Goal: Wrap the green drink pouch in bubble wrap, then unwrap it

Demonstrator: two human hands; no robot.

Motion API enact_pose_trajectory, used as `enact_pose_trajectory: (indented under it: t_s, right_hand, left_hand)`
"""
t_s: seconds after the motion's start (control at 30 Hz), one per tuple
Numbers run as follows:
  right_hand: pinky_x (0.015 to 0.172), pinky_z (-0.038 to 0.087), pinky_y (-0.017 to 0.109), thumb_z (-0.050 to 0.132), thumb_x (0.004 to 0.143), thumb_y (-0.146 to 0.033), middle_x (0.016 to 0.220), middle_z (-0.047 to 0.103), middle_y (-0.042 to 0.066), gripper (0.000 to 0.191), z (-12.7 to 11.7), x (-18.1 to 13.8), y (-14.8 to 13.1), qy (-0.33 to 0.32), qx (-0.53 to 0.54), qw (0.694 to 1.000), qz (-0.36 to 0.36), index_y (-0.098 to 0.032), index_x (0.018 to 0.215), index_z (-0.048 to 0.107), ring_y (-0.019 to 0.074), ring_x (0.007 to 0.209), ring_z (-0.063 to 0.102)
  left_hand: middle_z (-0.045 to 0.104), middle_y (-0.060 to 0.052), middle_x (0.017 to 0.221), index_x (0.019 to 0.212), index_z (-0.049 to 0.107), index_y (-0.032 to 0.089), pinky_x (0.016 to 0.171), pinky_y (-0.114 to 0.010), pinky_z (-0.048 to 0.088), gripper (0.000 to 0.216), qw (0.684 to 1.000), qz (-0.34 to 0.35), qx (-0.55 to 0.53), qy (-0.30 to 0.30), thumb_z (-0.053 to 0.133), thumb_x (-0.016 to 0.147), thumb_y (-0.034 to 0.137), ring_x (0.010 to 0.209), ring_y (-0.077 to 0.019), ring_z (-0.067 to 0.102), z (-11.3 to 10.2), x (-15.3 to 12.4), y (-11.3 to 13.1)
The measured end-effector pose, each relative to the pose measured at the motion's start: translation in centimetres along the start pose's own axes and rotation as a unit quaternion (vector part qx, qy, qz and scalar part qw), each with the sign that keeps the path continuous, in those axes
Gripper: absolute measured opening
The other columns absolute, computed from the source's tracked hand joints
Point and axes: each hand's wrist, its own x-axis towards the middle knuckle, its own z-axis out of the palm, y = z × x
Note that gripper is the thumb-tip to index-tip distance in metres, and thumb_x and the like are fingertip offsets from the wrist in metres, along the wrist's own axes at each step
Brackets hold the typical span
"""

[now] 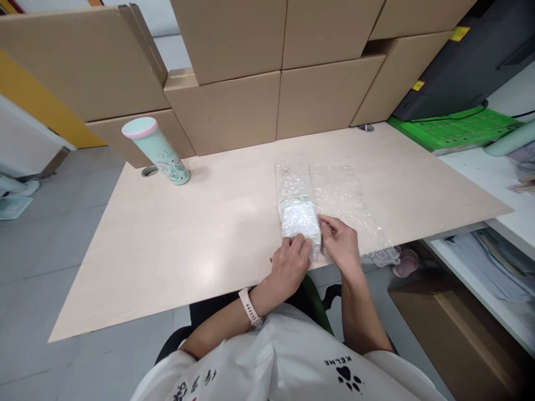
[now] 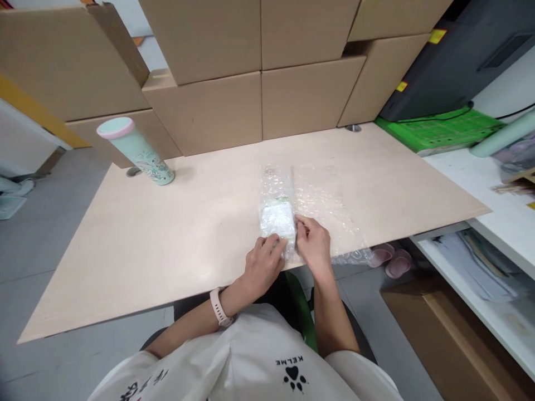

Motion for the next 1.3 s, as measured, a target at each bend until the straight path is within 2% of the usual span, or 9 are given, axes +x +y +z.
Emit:
enact_pose_trajectory:
  t_s: [0.23, 0.37, 0.47, 0.6, 0.67, 0.8, 1.03, 1.17, 1.3]
  right_hand:
    - [0.084, 0.056, 0.040, 0.046, 0.098, -0.040, 0.118, 0.065, 0.013, 0.037, -0.4, -1.8, -1.3, -0.025, -0.046, 0.995, -0.081, -0.021, 0.121, 0.069, 0.0278, 0.108, 0.065]
    - [0.090, 0.055, 0.042, 0.044, 0.100, -0.037, 0.122, 0.058, 0.015, 0.039, 0.8, -2.4, -0.8, -0.039, -0.036, 0.995, -0.087, -0.020, 0.127, 0.065, 0.0281, 0.114, 0.062]
    - [0.095, 0.053, 0.043, 0.044, 0.100, -0.036, 0.123, 0.056, 0.015, 0.039, 1.6, -2.3, -0.7, -0.058, -0.008, 0.993, -0.101, -0.019, 0.129, 0.063, 0.0277, 0.115, 0.061]
    - [0.097, 0.052, 0.041, 0.040, 0.102, -0.032, 0.126, 0.056, 0.016, 0.040, 3.4, -2.4, -2.5, -0.130, 0.045, 0.981, -0.135, -0.018, 0.133, 0.061, 0.0254, 0.116, 0.061]
    - [0.097, 0.052, 0.039, 0.041, 0.102, -0.030, 0.127, 0.058, 0.014, 0.039, 4.4, -2.5, -3.9, -0.173, 0.074, 0.971, -0.149, -0.020, 0.134, 0.060, 0.0236, 0.116, 0.061]
    - [0.097, 0.049, 0.044, 0.043, 0.102, -0.030, 0.118, 0.067, 0.012, 0.035, 5.7, -2.7, -5.4, -0.201, 0.076, 0.961, -0.174, -0.021, 0.126, 0.066, 0.0258, 0.109, 0.060]
    - [0.093, 0.051, 0.044, 0.059, 0.090, -0.045, 0.120, 0.066, 0.009, 0.039, 4.4, -3.1, -2.8, -0.160, 0.034, 0.977, -0.139, -0.027, 0.124, 0.068, 0.0304, 0.113, 0.057]
    - [0.087, 0.051, 0.043, 0.054, 0.091, -0.033, 0.109, 0.067, 0.010, 0.031, 2.9, -2.6, -1.9, -0.141, -0.022, 0.980, -0.137, -0.024, 0.115, 0.071, 0.0286, 0.102, 0.059]
    - [0.092, 0.046, 0.047, 0.050, 0.095, -0.034, 0.120, 0.065, 0.015, 0.033, 0.7, -1.7, -0.4, 0.000, -0.154, 0.983, -0.101, -0.019, 0.118, 0.069, 0.0325, 0.109, 0.055]
  left_hand:
    - [0.062, -0.009, 0.128, 0.126, 0.059, 0.022, 0.073, -0.037, 0.059, 0.037, 0.991, -0.014, -0.113, -0.075, 0.063, 0.089, 0.021, 0.105, -0.0270, 0.058, -1.8, 0.1, -0.5]
    - [0.058, -0.011, 0.135, 0.126, 0.060, 0.022, 0.103, -0.045, 0.050, 0.036, 0.937, -0.158, -0.308, 0.037, 0.062, 0.091, 0.025, 0.124, -0.0266, 0.053, -2.5, -0.8, -2.9]
    - [0.057, -0.015, 0.135, 0.139, 0.049, 0.018, 0.108, -0.052, 0.044, 0.057, 0.845, -0.303, -0.436, 0.062, 0.067, 0.084, 0.024, 0.124, -0.0288, 0.055, -2.9, -1.0, -5.0]
    - [0.065, -0.013, 0.118, 0.138, 0.046, 0.014, 0.091, -0.040, 0.052, 0.072, 0.630, -0.406, -0.661, 0.019, 0.077, 0.075, 0.028, 0.099, -0.0224, 0.066, -4.5, -0.8, -6.4]
    - [0.066, -0.011, 0.114, 0.130, 0.053, 0.013, 0.087, -0.034, 0.052, 0.067, 0.588, -0.419, -0.690, 0.049, 0.080, 0.072, 0.030, 0.096, -0.0198, 0.066, -5.5, -1.1, -6.3]
    - [0.062, -0.006, 0.112, 0.141, 0.047, 0.021, 0.082, -0.030, 0.053, 0.065, 0.661, -0.369, -0.639, 0.138, 0.073, 0.083, 0.038, 0.091, -0.0149, 0.063, -6.4, -2.4, -5.1]
    - [0.050, -0.014, 0.141, 0.140, 0.049, 0.027, 0.101, -0.044, 0.050, 0.049, 0.926, -0.032, -0.362, 0.104, 0.060, 0.094, 0.018, 0.125, -0.0256, 0.052, -2.8, -3.1, -3.6]
    - [0.052, -0.016, 0.139, 0.143, 0.046, 0.024, 0.095, -0.044, 0.054, 0.051, 0.972, 0.035, -0.201, 0.118, 0.046, 0.095, 0.005, 0.118, -0.0255, 0.052, -0.5, -2.0, -3.3]
    - [0.057, -0.014, 0.135, 0.133, 0.052, 0.020, 0.091, -0.045, 0.055, 0.048, 0.990, 0.020, -0.120, 0.070, 0.045, 0.091, -0.001, 0.109, -0.0260, 0.054, 0.4, -1.2, -2.8]
